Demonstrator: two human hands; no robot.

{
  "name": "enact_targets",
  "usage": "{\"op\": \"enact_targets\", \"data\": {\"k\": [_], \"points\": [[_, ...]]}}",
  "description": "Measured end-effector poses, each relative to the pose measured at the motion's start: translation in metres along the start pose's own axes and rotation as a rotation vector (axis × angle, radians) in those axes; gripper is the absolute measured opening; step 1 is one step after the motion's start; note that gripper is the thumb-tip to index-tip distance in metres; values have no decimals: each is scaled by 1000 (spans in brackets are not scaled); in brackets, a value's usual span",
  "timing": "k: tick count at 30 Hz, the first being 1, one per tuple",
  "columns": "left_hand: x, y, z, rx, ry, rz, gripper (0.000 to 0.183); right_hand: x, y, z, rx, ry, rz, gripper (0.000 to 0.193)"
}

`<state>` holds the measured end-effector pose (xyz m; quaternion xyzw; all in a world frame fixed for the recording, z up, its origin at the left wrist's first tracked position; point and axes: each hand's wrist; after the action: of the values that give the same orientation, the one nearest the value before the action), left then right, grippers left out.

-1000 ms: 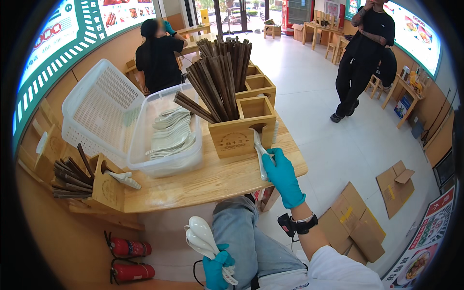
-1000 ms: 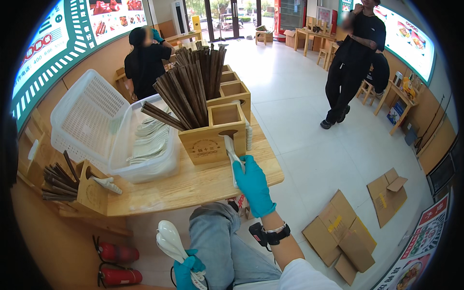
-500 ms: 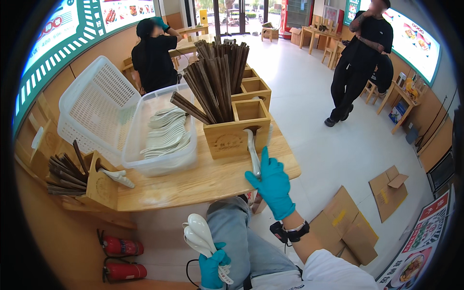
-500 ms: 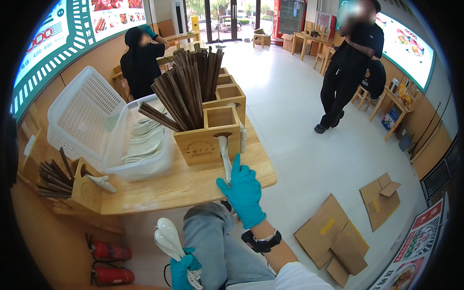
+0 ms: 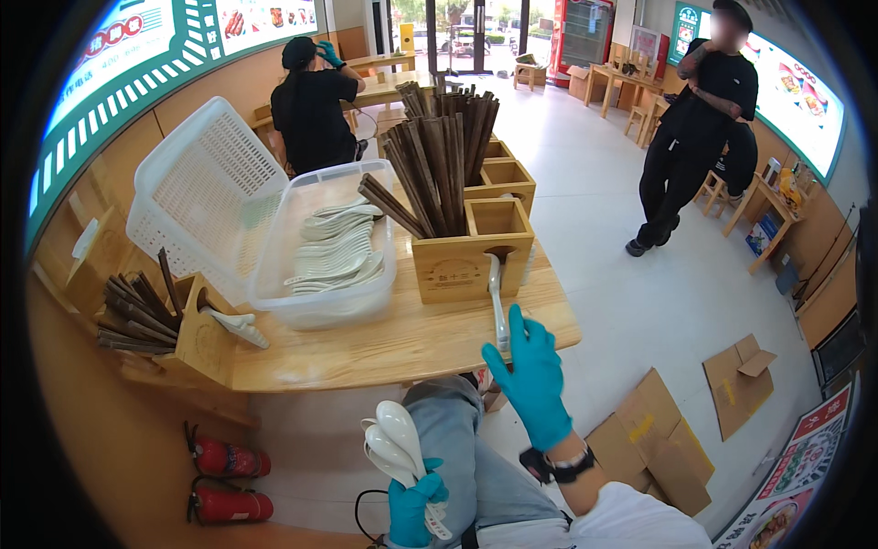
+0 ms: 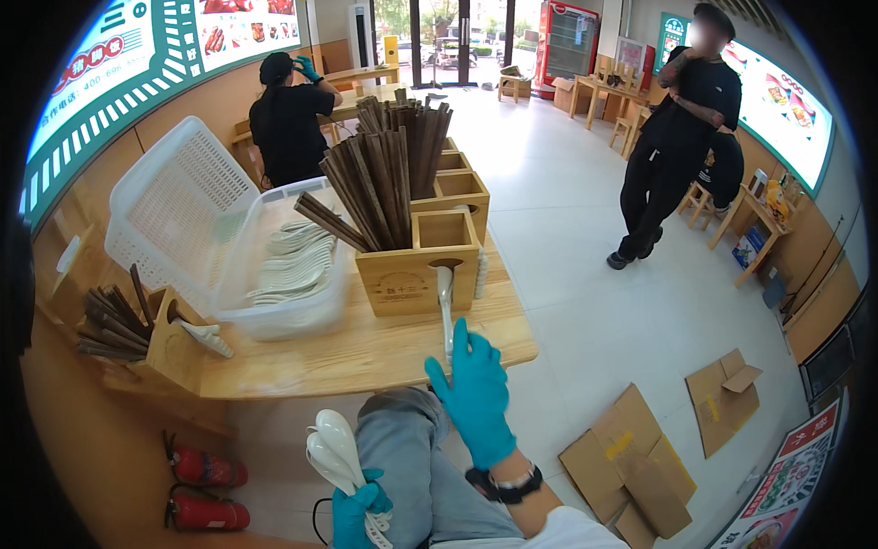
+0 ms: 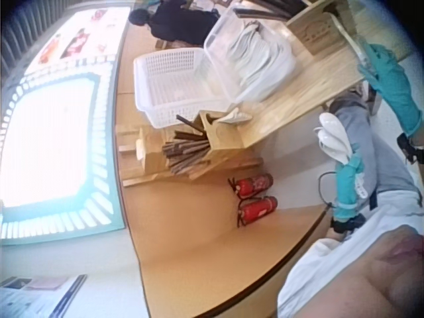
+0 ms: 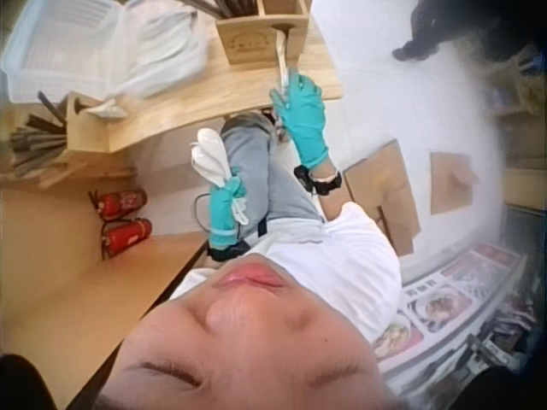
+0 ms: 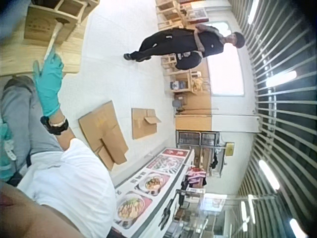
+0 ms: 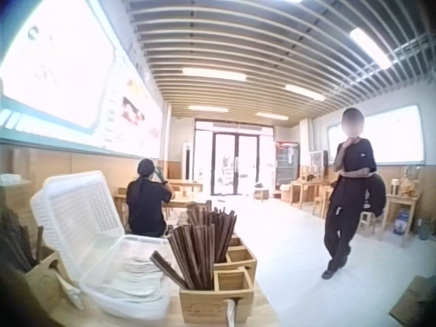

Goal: The person sorts spoons and chopsticks from plastic bins and places them into wooden holders on a restaurant table.

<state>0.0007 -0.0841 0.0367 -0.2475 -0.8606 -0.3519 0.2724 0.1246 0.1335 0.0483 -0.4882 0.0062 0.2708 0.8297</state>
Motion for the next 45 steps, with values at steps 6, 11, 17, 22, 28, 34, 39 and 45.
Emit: {"op": "enact_targets", "data": {"k": [6, 11, 17, 22, 28, 34, 39, 45], "points": [[-9, 14, 11, -27, 140, -136, 25, -37, -35, -120, -602, -167, 642, 50], [-23, 6, 21, -36, 267, -57, 28, -46, -34, -131, -708, 101, 949, 51], [-30, 2, 26, -53, 325, -101, 28, -39, -28, -122, -728, -45, 696, 62], [-24, 10, 22, -8, 377, -163, 28, -57, -22, -134, -663, 158, 1093, 64], [-29, 2, 26, 23, 380, -140, 27, -39, -1, -146, -890, 203, 1267, 60], [-35, -3, 31, 53, 377, -105, 25, -45, -12, -139, -888, 250, 1269, 54], [-27, 7, 20, 57, 392, -108, 22, -44, -16, -143, -832, 72, 1010, 59], [-29, 11, 19, 37, 426, -148, 23, -51, -22, -144, -666, 48, 820, 63]]}}
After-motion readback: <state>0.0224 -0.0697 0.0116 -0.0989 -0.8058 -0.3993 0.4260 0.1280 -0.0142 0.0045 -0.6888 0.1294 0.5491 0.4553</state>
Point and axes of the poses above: each hand's wrist, its own z-axis towards the middle knuckle, its own y-axis out of the palm, x = y × z, and after that the axes turned 2 degrees about -z, right-handed
